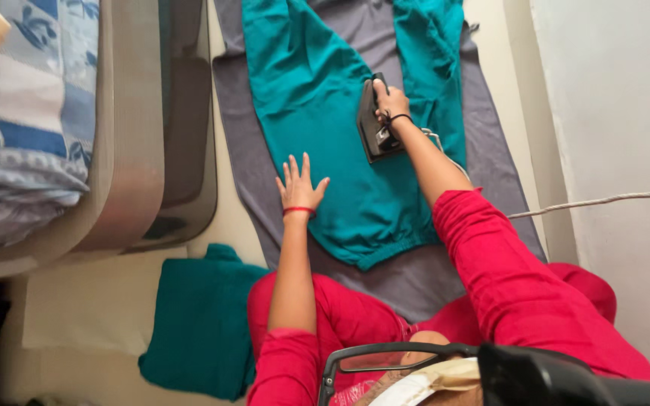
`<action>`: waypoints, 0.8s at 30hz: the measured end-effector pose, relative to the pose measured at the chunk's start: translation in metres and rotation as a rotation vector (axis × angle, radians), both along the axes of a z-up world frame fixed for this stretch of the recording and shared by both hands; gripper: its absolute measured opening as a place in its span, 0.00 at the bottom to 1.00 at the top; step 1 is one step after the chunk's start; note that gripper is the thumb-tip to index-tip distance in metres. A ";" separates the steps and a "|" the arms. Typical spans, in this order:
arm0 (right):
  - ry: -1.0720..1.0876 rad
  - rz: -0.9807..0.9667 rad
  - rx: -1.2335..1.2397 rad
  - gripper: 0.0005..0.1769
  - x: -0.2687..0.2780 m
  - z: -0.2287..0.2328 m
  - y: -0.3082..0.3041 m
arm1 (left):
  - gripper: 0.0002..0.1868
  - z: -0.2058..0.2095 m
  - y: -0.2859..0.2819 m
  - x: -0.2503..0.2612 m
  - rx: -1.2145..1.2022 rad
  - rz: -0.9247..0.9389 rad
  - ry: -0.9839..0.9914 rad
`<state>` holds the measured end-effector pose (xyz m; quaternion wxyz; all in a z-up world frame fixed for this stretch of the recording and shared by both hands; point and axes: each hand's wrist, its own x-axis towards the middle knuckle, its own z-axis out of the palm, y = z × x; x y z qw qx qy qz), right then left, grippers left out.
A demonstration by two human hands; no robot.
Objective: The person sits on the floor and irons a teal garment laid out on a grey cloth. They smooth the fabric with their hands and use a handheld iron to press different sections of the garment, including the legs and waist area.
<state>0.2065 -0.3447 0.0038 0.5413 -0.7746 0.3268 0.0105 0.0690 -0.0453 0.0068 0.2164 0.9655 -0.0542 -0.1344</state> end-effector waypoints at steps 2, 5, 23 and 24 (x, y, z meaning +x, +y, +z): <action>0.010 0.040 0.015 0.33 0.023 -0.008 0.003 | 0.51 0.001 -0.001 0.004 -0.011 0.015 -0.001; -0.061 0.064 0.048 0.33 0.055 -0.026 0.011 | 0.50 -0.004 0.004 0.001 -0.010 0.019 -0.014; -0.002 0.222 0.202 0.32 -0.051 -0.017 -0.005 | 0.37 -0.005 0.008 0.003 0.088 0.039 0.050; -0.001 0.211 0.225 0.31 -0.070 -0.014 -0.006 | 0.35 -0.006 0.009 0.003 0.102 0.042 0.033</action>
